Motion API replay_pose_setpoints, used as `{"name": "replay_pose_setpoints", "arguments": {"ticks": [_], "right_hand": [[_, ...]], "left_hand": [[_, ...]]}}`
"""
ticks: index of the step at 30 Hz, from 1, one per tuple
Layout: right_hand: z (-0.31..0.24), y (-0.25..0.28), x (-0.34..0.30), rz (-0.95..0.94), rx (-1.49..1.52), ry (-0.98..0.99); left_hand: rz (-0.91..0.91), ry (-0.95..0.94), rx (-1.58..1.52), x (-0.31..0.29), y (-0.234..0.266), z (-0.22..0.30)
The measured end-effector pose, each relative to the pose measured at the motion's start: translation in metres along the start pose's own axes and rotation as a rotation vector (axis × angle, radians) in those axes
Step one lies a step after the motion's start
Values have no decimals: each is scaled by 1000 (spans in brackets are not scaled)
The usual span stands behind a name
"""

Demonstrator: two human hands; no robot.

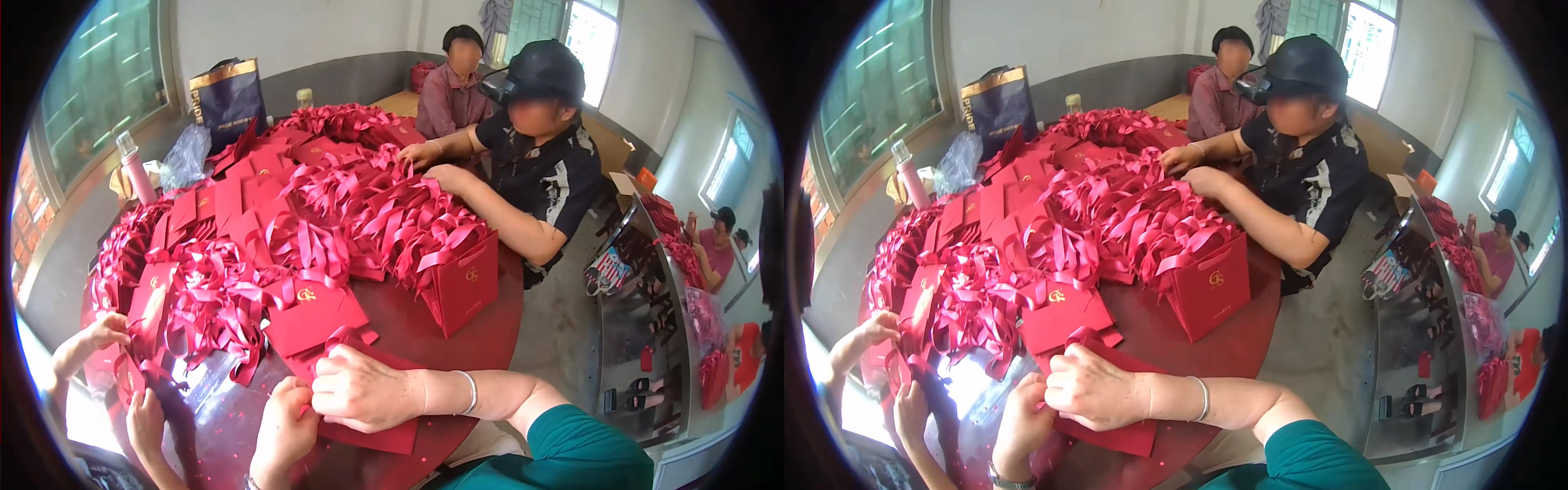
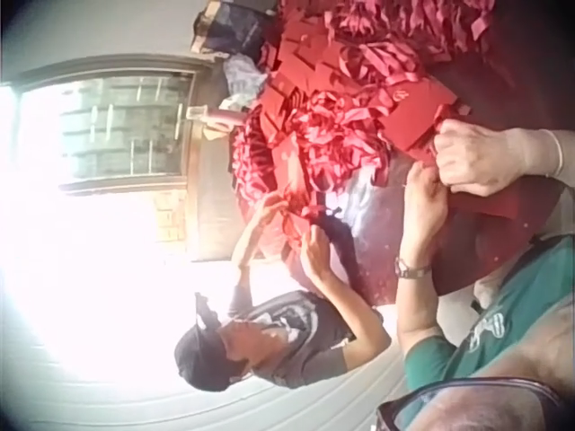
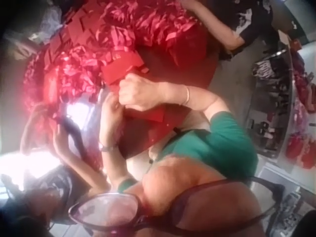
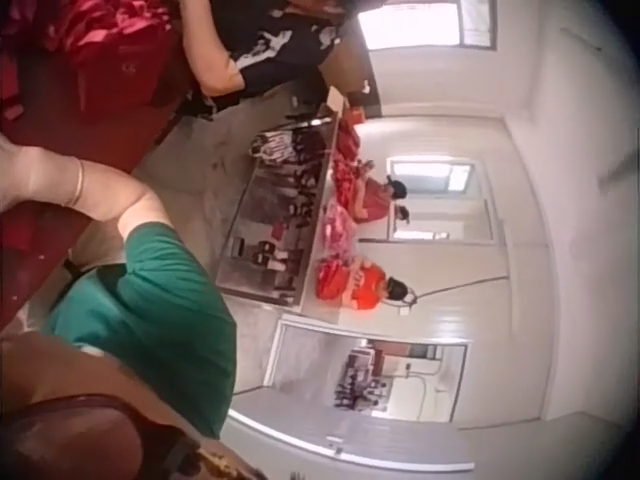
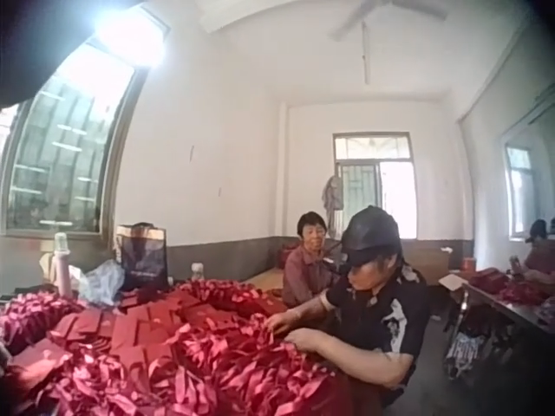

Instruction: The person assembles gift bags by hand, threading a ribbon through the holes of a red envelope, tying the ribbon into a bow, and placing the finished bag onto a stack.

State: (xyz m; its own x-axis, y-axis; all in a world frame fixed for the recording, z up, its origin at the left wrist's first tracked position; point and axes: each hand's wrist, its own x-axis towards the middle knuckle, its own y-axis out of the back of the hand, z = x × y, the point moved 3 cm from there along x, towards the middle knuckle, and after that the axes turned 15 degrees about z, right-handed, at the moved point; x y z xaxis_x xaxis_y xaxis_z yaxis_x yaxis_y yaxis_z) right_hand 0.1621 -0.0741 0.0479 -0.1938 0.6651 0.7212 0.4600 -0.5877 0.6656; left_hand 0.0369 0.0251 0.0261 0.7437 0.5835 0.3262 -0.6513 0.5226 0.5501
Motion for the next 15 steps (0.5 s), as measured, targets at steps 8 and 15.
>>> {"name": "replay_pose_setpoints", "arguments": {"ticks": [8,15], "right_hand": [[-3,-7,-8,46,40,49],[-4,-5,1,98,-59,44]], "left_hand": [[-79,11,-95,-8,-1,-4],[-151,-63,-155,5,21,3]]}}
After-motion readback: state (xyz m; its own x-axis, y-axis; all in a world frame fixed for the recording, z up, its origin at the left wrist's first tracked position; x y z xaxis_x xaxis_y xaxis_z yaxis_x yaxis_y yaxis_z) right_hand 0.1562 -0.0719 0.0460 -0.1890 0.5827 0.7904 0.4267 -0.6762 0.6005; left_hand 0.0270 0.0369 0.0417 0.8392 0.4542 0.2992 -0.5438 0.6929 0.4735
